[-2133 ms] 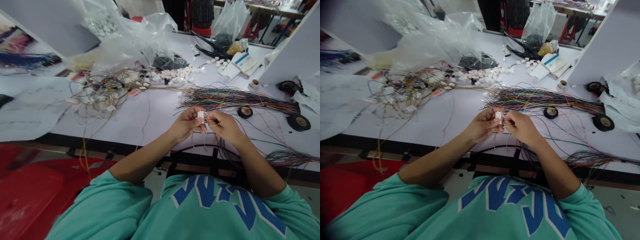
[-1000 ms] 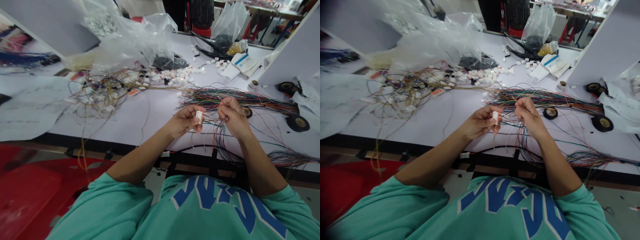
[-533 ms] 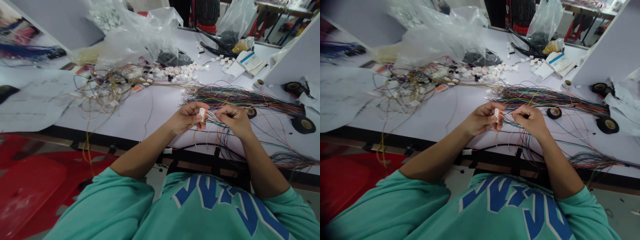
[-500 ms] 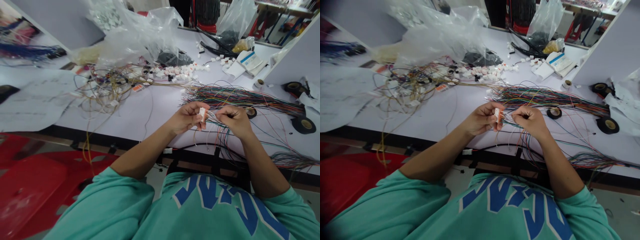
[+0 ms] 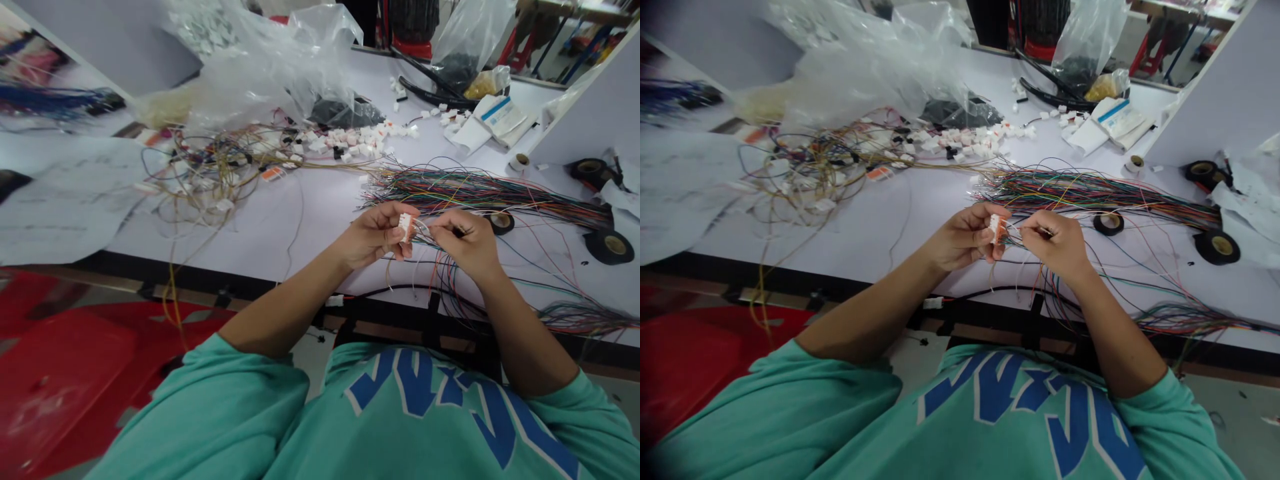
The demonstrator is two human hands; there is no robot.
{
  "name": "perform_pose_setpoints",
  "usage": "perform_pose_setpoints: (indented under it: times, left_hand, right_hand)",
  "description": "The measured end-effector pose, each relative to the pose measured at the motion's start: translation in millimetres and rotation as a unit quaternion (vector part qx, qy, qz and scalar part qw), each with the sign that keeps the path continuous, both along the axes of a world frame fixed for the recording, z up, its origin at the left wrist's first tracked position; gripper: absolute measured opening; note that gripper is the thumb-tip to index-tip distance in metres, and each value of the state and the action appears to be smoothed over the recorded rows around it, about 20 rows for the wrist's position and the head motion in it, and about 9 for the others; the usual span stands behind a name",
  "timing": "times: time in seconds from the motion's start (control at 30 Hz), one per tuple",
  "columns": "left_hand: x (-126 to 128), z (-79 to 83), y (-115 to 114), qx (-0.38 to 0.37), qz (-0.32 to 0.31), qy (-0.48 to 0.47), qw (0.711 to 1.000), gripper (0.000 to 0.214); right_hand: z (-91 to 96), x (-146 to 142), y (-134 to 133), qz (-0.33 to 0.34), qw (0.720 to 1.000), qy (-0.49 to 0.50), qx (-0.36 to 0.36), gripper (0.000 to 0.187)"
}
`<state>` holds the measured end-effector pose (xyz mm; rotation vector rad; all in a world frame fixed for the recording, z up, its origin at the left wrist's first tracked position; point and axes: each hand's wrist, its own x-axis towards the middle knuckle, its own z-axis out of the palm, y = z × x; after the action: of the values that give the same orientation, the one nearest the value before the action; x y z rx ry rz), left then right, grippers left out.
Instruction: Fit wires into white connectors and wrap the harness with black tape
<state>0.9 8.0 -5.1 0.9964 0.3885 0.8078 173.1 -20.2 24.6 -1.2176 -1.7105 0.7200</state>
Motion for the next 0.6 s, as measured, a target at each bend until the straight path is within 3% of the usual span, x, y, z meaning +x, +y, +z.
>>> perform_pose_setpoints:
  times: [0.23, 0.6]
  left_hand:
    - [0.8, -1.1, -0.2, 0.006, 0.003, -0.002, 1.0, 0.038]
    - [1.8, -2.6, -1.7, 0.05, 0.043, 0.033, 0.997, 0.038]
  right_hand:
    - [-1.3, -0.4, -0.7, 0.005, 0.999, -0.031, 0.021, 0.015]
    - [-6.6, 0.8, -0.4, 0.03, 0.982, -0.126, 0.139, 0.014]
